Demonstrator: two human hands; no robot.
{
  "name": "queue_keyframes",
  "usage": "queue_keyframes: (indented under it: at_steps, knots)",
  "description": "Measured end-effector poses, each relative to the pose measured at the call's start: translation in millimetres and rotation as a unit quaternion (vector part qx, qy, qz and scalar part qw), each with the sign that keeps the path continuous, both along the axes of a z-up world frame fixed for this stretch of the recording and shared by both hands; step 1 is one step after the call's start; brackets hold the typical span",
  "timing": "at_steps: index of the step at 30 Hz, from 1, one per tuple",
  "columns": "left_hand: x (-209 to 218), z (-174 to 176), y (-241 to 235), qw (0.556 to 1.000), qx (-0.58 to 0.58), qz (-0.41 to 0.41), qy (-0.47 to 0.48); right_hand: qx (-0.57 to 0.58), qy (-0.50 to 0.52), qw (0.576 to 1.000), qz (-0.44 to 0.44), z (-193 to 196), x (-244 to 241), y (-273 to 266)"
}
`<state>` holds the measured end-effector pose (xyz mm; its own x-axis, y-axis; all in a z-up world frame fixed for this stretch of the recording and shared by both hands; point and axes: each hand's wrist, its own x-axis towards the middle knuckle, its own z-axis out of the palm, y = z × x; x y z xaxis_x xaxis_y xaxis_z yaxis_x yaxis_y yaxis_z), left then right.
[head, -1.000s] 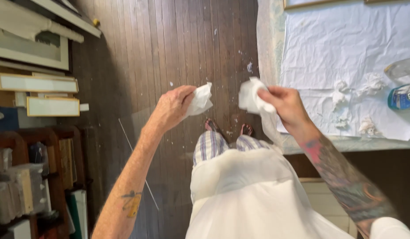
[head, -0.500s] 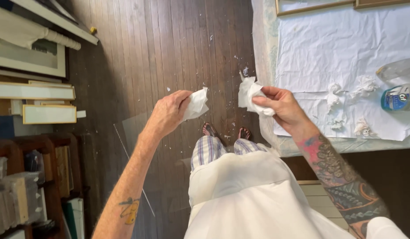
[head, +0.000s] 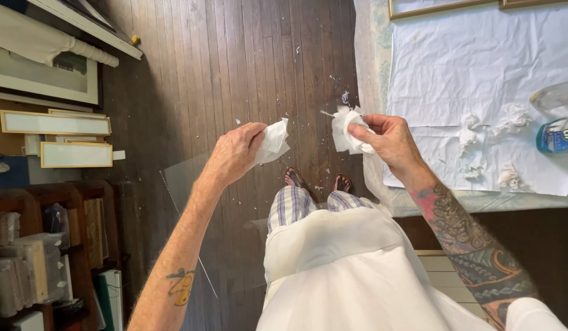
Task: Cleaning a glass pane and assembling it into a wooden picture frame
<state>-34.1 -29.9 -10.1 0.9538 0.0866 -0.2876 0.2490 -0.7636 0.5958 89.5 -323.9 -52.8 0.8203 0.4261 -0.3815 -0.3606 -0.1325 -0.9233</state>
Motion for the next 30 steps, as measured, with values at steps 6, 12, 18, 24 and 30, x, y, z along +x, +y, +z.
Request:
queue_keyframes:
  at_steps: [6,12,18,24,30]
  knots:
    - [1.4,4.9,1.4,0.999,-0.018,0.01,0.025,-0.146,-0.055,0.982,0.11,25.0,-35.8,-40.5]
    - [3.9,-11.9,10.3,0.999,-0.031,0.014,0.042,-0.137,0.056,0.987,0.069,13.0,-70.5,-64.4]
    - [5.0,-14.8,9.6,0.998,-0.023,0.009,0.056,-0.023,-0.007,1.0,-0.002,14.5,-3.0,13.4]
    - [0.1,0.2,12.9,0.998,-0.006,0.008,0.055,-0.043,-0.039,0.998,0.004,18.7,-30.6,-4.5]
    - [-0.5,11.2,9.0,0.999,-0.016,0.008,0.038,-0.08,0.11,0.991,0.007,4.1,-88.4,-70.7]
